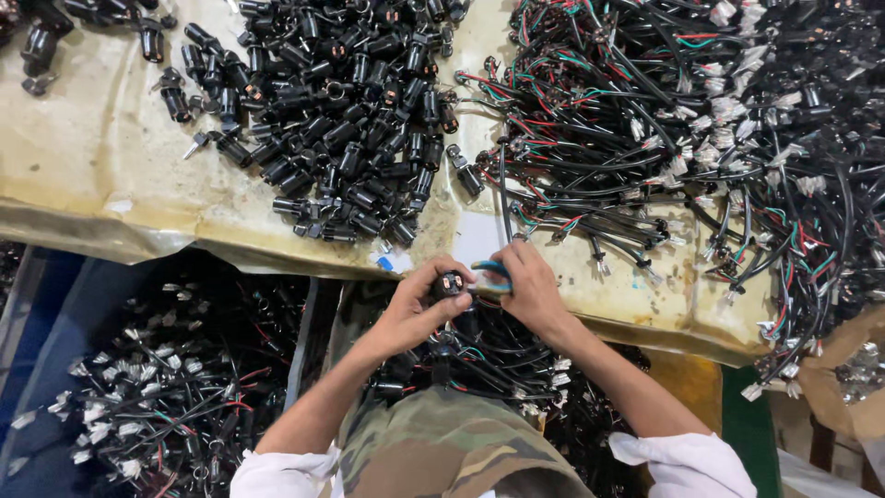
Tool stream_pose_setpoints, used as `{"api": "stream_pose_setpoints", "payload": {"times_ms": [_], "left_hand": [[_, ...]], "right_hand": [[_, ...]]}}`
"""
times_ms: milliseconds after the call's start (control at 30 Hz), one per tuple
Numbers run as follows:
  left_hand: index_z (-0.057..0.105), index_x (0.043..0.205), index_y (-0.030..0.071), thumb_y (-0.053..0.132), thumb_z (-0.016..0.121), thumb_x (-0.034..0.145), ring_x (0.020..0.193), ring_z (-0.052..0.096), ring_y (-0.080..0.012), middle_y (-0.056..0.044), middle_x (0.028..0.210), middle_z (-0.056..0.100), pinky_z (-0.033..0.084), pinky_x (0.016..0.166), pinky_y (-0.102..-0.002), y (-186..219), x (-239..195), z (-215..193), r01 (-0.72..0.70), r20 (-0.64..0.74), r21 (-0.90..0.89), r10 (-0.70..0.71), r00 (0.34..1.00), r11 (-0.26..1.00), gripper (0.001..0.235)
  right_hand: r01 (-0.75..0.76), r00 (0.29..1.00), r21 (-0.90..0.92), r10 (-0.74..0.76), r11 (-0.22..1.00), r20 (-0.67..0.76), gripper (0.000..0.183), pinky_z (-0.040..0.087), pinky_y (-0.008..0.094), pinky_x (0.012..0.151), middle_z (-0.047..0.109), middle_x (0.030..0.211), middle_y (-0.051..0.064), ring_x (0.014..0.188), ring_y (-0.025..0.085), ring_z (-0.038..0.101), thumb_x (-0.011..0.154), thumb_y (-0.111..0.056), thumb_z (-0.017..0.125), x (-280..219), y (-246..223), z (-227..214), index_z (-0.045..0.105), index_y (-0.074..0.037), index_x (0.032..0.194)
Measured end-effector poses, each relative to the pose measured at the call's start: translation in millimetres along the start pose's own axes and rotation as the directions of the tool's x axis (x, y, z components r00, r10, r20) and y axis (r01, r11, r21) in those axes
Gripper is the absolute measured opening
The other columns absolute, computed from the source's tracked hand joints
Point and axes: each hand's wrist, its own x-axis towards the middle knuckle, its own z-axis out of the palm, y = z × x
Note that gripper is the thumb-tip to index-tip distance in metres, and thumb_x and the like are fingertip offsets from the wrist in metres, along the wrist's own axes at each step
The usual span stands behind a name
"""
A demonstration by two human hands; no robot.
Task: The person repeatedly picks up black cylindrical components and wire harnesses, uses pliers to crimp or secure the wires to the components, and places the assembled units on the table. The process is continuous and repetitive throughout the clip.
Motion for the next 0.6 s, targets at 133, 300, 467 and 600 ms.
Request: {"api": "stream_pose_setpoints", "payload": {"times_ms": [133, 300, 467, 600], "left_hand": [[0.067, 0.111, 0.005, 0.017, 0.077, 0.094, 0.079, 0.055, -0.0056, 0.003, 0.090, 0.063, 0.045, 0.071, -0.023, 2.2, -1.4, 7.3, 0.190, -0.004, -0.068, -0.191, 0.982, 0.979, 0.024], [0.073, 0.105, 0.008, 0.018, 0.073, 0.083, 0.057, 0.063, -0.0107, 0.001, 0.072, 0.068, 0.050, 0.055, -0.030, 21.6, 8.8, 11.9, 0.306, 0.131, 0.085, -0.315, 0.940, 0.948, 0.024], [0.071, 0.091, 0.006, 0.024, 0.081, 0.074, 0.061, 0.065, -0.0284, -0.012, 0.070, 0.064, 0.049, 0.059, -0.037, 32.0, 24.0, 15.0, -0.185, 0.503, 0.275, 0.024, 0.864, 0.943, 0.026], [0.070, 0.084, 0.008, 0.029, 0.081, 0.079, 0.063, 0.066, -0.0305, -0.013, 0.073, 0.065, 0.052, 0.060, -0.038, 23.7, 24.0, 11.4, -0.205, 0.516, 0.299, 0.023, 0.856, 0.932, 0.025]], "right_hand": [[0.049, 0.999, -0.012, -0.049, 0.999, -0.016, 0.034, 0.048, 0.045, 0.078, 0.062, 0.094, 0.014, 0.091, 0.036, 0.062, 0.071, -0.004, 0.083, 3.7, -18.5, -27.0, 0.064, -0.004, 0.100], [0.129, 0.992, 0.460, -0.115, 0.878, -0.059, 0.031, 0.055, 0.030, 0.074, 0.070, 0.091, 0.006, 0.082, 0.018, 0.070, 0.075, -0.005, 0.087, -9.1, -58.8, -86.0, 0.066, -0.007, 0.097], [0.100, 0.936, 0.634, -0.289, 0.767, 0.201, 0.028, 0.055, 0.028, 0.074, 0.072, 0.087, 0.003, 0.081, 0.014, 0.071, 0.077, -0.002, 0.088, -0.3, -80.2, -118.4, 0.066, -0.006, 0.094], [0.015, 0.953, 0.720, -0.229, 0.694, 0.200, 0.028, 0.054, 0.028, 0.073, 0.067, 0.084, 0.004, 0.079, 0.014, 0.067, 0.077, 0.004, 0.084, 5.6, -80.2, -94.9, 0.061, -0.005, 0.090]]}}
